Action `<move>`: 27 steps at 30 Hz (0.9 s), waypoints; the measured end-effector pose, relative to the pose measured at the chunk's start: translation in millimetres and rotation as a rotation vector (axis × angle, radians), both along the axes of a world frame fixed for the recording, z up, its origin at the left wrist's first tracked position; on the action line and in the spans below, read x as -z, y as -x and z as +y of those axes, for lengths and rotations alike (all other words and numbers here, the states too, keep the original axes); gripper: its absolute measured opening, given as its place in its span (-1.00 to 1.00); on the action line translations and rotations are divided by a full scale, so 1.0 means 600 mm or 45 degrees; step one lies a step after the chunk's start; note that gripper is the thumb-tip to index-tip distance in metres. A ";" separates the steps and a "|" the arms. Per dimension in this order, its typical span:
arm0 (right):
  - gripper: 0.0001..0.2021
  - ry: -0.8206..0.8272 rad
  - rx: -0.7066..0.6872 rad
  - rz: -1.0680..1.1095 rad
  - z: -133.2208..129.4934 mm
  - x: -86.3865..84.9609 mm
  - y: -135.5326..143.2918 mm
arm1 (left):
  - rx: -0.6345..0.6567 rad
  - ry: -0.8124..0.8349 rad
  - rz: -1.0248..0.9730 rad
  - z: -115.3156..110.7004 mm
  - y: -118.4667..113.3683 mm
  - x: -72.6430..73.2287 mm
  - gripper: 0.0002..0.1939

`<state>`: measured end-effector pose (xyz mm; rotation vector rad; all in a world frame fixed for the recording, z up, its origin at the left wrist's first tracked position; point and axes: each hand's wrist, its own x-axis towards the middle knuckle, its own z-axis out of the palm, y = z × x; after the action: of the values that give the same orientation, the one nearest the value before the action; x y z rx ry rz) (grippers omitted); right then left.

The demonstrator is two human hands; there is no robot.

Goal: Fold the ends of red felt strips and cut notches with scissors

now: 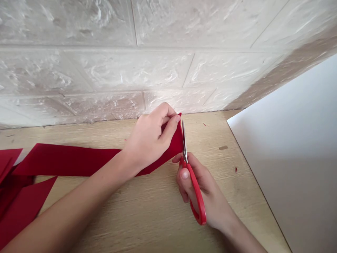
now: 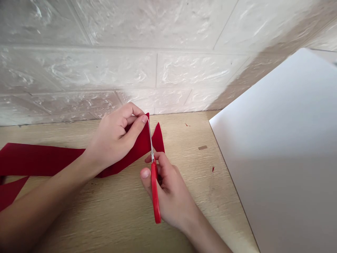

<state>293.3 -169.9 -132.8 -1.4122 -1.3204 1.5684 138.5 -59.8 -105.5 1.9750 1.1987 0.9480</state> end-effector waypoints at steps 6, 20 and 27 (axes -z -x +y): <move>-0.56 0.014 0.005 0.027 0.000 0.001 0.001 | -0.010 -0.014 0.012 -0.002 0.001 0.000 -0.83; -0.51 0.043 -0.009 -0.054 0.001 0.003 0.000 | -0.023 0.048 -0.010 0.003 0.002 -0.001 -0.81; -0.50 0.002 -0.020 -0.070 -0.001 0.000 -0.001 | -0.027 0.033 -0.008 0.004 0.003 -0.003 -0.81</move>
<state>294.0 -170.6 -132.8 -1.4588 -1.3657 1.5505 136.7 -57.5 -103.6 1.9413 1.2250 0.9441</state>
